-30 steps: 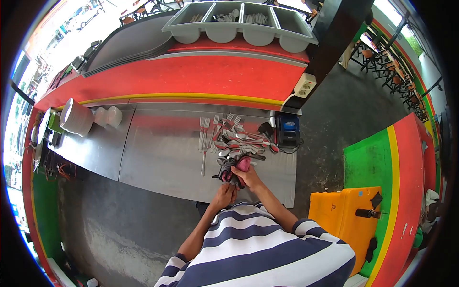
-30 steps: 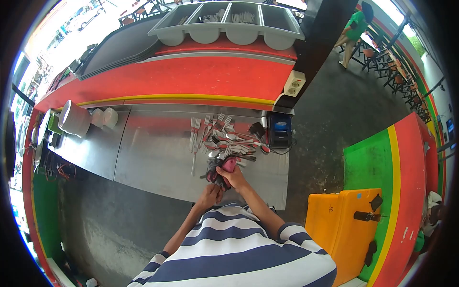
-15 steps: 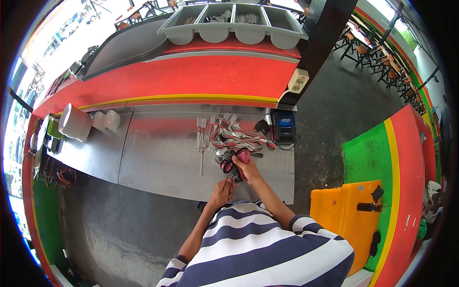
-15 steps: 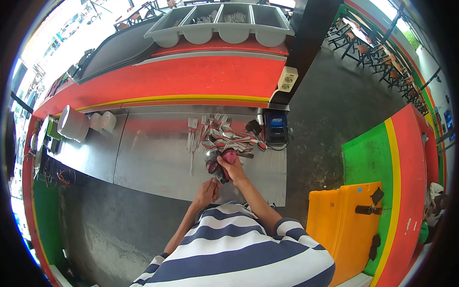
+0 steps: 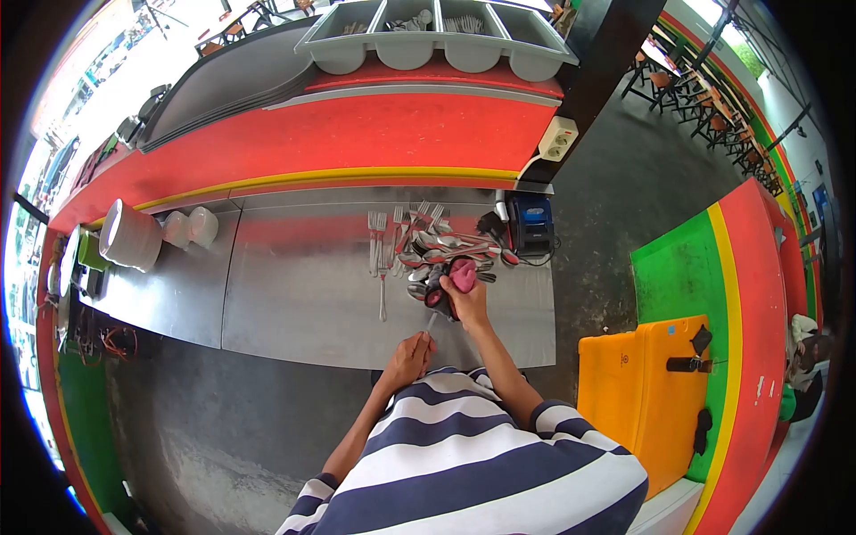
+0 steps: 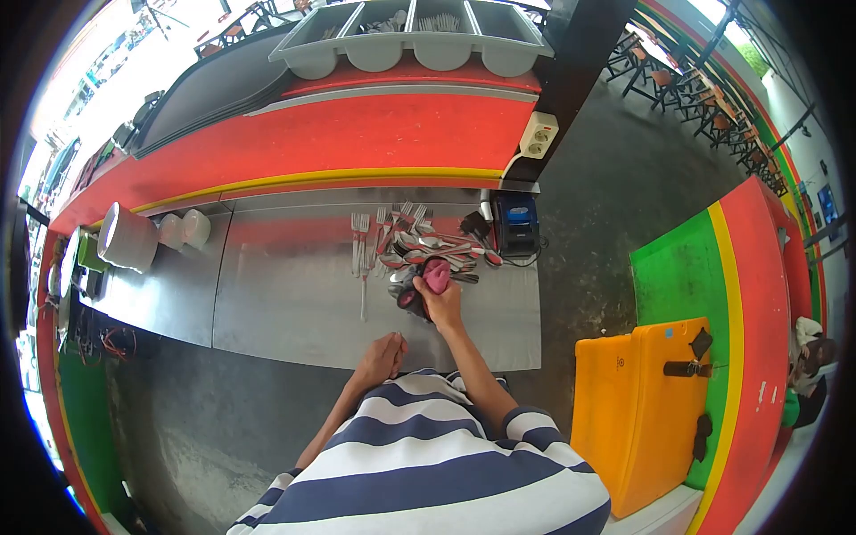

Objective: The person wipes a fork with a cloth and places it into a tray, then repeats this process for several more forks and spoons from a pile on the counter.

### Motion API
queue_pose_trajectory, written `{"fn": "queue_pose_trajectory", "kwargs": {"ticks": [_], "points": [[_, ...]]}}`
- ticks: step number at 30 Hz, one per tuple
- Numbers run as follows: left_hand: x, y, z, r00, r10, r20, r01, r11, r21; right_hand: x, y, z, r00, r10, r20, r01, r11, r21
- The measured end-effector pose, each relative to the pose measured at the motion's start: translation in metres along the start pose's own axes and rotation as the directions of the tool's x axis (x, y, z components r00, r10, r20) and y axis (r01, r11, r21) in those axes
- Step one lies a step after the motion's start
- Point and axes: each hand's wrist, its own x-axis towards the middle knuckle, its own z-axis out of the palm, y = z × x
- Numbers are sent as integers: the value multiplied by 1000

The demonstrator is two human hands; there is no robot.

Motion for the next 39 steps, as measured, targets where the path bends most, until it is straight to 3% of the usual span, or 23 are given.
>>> {"fn": "queue_pose_trajectory", "kwargs": {"ticks": [5, 9, 10, 13, 15, 17, 18, 20, 21, 22, 25, 26, 29, 30, 33, 37, 38, 39], "points": [[-13, -1, -34, 998, 11, 58, -14, 998, 65, 6, 11, 20, 938, -227, -262, 212, 974, -85], [-31, -16, -68, 999, 0, 54, -6, 994, 113, 1, 5, 20, 940, -123, -317, 84, 987, -134], [-33, -20, -76, 1000, -15, 26, 13, 996, 90, -1, 11, 24, 952, -128, -278, 103, 989, -103], [-32, -25, -98, 999, -28, -37, 27, 1000, -13, -23, 23, 32, 993, 98, -60, -110, 959, -260], [-28, -24, -110, 999, 5, -54, -12, 991, -131, -35, 48, 44, 1000, -24, -8, 20, 936, -350], [-18, -27, -121, 999, 14, -46, -20, 991, -136, -33, 78, 51, 989, -146, 16, 137, 877, -460], [-13, -26, -126, 999, 19, -41, -25, 990, -138, -38, 67, 57, 976, -213, 34, 180, 721, -669], [-3, -16, -128, 1000, 17, -5, -18, 979, -202, -43, 26, 72, 990, 22, 143, 29, 938, -346], [3, -10, -128, 1000, 18, 14, -15, 972, -233, -45, 6, 80, 967, 112, 229, -74, 983, -170], [10, -4, -128, 999, 37, 33, -28, 973, -231, -47, -6, 86, 952, 95, 293, -109, 994, 31], [27, 17, -124, 989, 96, 108, -70, 973, -219, -46, -41, 102, 962, 40, 269, -78, 988, 134], [32, 26, -123, 982, 121, 142, -90, 974, -207, -44, -53, 102, 974, 27, 224, -26, 1000, -6], [53, 44, -120, 968, 195, 156, -182, 978, -98, -38, -95, 103, 988, -12, 155, -7, 993, 121], [62, 51, -120, 964, 223, 147, -218, 975, -48, -30, -104, 101, 986, -80, 143, 68, 994, 81], [88, 88, -122, 928, 357, 107, -369, 919, 141, -2, -124, 90, 985, -115, 132, 107, 992, 68], [125, 161, -123, 871, 486, 69, -488, 872, 25, 40, -186, 75, 936, -312, 167, 326, 943, -67], [131, 182, -120, 866, 497, 61, -499, 866, 26, 49, -204, 71, 956, -237, 174, 249, 967, -54], [134, 206, -117, 860, 507, 52, -509, 861, 26, 64, -213, 67, 937, -309, 165, 320, 946, -42]]}}
